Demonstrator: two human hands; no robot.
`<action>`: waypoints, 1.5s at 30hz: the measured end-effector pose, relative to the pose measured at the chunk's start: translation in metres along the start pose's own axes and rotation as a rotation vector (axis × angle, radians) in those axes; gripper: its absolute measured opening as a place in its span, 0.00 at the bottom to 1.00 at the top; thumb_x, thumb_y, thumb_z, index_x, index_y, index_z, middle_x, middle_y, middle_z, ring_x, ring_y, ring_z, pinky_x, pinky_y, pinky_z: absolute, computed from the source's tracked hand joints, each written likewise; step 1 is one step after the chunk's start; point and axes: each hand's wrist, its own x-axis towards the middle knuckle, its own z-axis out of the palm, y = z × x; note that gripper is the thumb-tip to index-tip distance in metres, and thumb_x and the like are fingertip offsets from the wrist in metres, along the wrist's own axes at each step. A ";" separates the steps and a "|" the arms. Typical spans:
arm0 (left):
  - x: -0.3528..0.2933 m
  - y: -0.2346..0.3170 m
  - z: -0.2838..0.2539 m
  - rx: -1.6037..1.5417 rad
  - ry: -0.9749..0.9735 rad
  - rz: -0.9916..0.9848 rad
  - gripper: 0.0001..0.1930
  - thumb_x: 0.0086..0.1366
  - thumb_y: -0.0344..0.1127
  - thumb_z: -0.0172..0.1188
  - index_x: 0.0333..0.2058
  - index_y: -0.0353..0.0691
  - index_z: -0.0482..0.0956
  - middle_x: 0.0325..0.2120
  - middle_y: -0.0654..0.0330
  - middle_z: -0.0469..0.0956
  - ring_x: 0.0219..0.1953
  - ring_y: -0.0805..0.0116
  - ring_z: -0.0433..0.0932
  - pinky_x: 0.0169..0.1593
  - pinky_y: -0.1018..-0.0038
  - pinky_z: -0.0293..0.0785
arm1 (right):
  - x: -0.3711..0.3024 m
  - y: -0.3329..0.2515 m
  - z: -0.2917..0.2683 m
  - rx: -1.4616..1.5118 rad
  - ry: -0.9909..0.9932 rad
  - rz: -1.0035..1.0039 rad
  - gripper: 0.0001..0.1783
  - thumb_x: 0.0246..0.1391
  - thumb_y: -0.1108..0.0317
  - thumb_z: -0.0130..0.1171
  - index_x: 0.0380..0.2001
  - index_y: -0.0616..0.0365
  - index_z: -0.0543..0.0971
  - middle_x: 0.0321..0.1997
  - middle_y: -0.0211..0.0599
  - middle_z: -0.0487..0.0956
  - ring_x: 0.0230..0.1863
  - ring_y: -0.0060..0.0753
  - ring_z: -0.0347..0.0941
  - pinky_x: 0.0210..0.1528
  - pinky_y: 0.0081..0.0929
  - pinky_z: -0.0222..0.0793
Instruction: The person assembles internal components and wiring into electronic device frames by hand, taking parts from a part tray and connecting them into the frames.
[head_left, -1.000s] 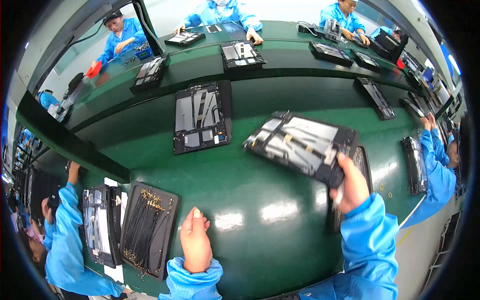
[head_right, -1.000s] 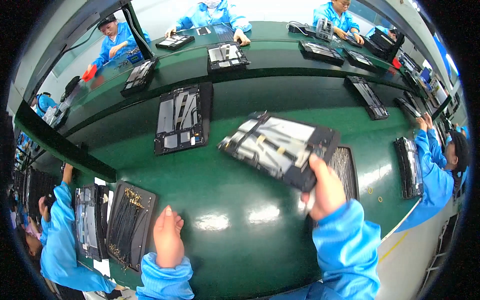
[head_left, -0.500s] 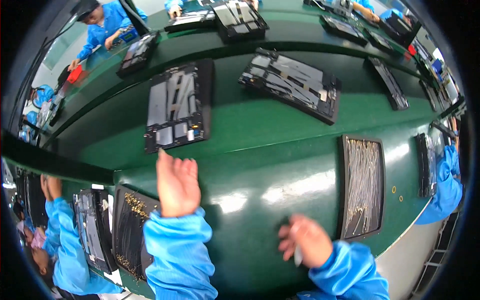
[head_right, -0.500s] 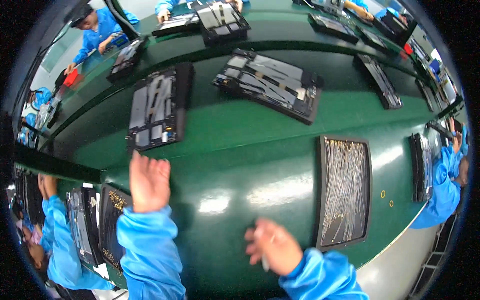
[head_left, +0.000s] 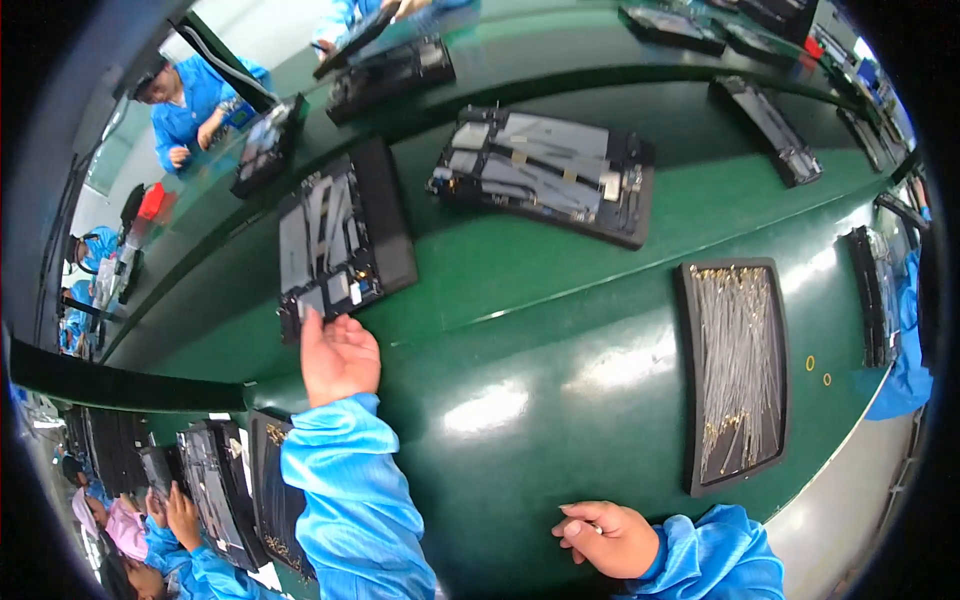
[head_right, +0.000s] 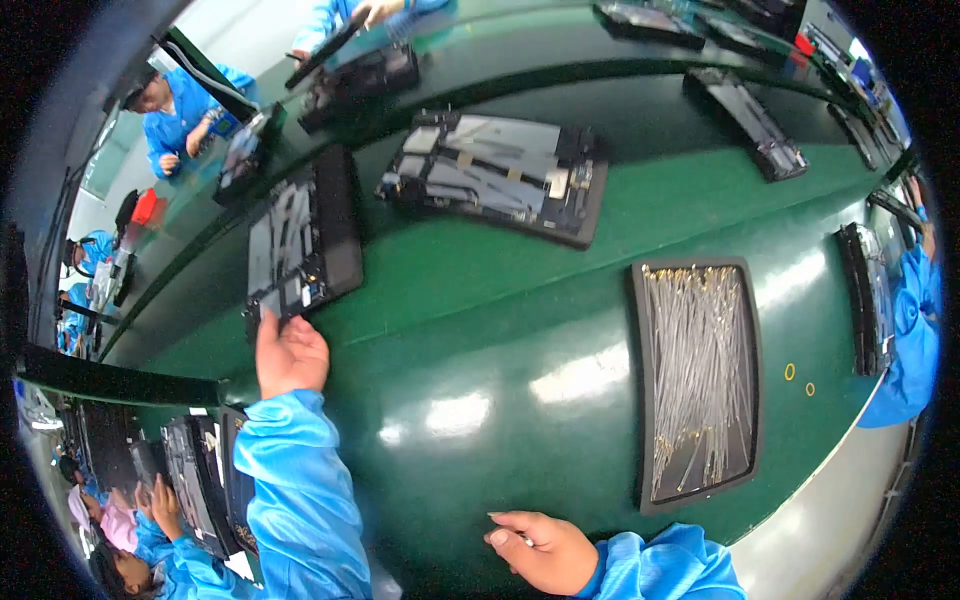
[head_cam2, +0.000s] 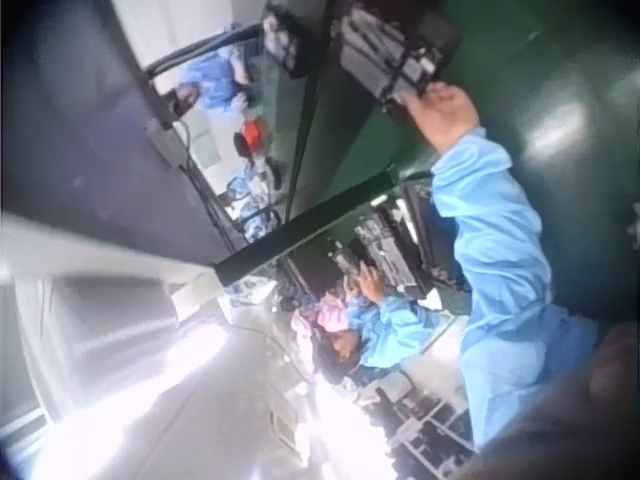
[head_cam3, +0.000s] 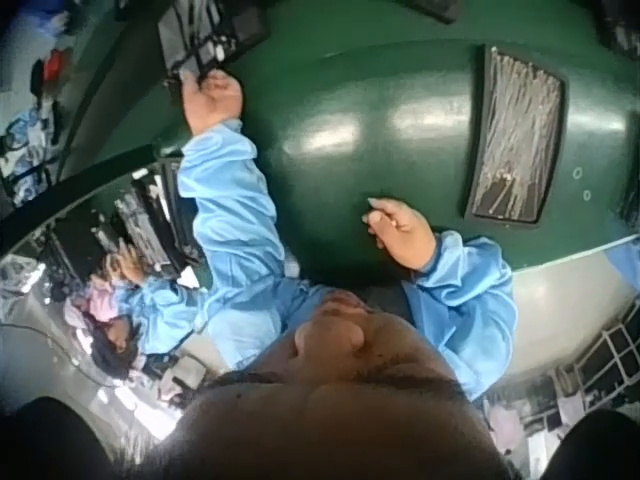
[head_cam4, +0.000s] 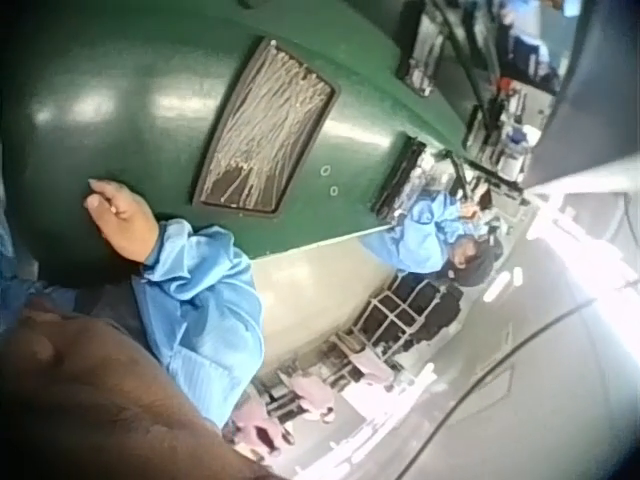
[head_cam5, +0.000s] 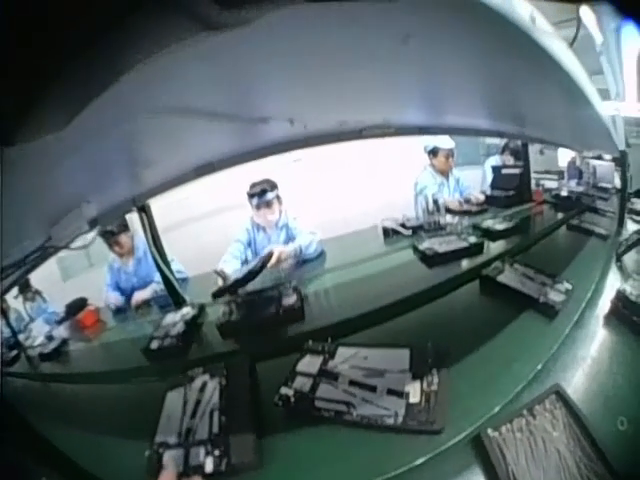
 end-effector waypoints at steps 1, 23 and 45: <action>-0.005 -0.003 0.005 0.017 0.038 -0.008 0.14 0.53 0.42 0.53 0.31 0.39 0.65 0.23 0.62 0.65 0.23 0.70 0.65 0.27 0.78 0.66 | 0.000 -0.001 0.002 -0.010 0.002 -0.030 0.15 0.51 0.69 0.46 0.43 0.61 0.64 0.33 0.42 0.73 0.28 0.24 0.69 0.26 0.19 0.68; -0.245 0.013 -0.082 0.629 -0.314 -0.082 0.13 0.54 0.28 0.45 0.39 0.28 0.65 0.36 0.52 0.70 0.41 0.64 0.69 0.46 0.70 0.64 | -0.054 0.016 0.025 -0.529 -0.828 -0.126 0.22 0.49 0.55 0.44 0.37 0.64 0.70 0.32 0.50 0.73 0.35 0.45 0.69 0.37 0.32 0.64; -0.195 0.070 -0.132 1.754 0.259 1.186 0.11 0.55 0.32 0.49 0.28 0.27 0.73 0.24 0.46 0.72 0.28 0.51 0.70 0.33 0.66 0.66 | -0.039 0.023 0.055 -0.377 -0.598 -0.021 0.23 0.49 0.55 0.48 0.44 0.59 0.67 0.39 0.40 0.73 0.41 0.30 0.69 0.44 0.21 0.62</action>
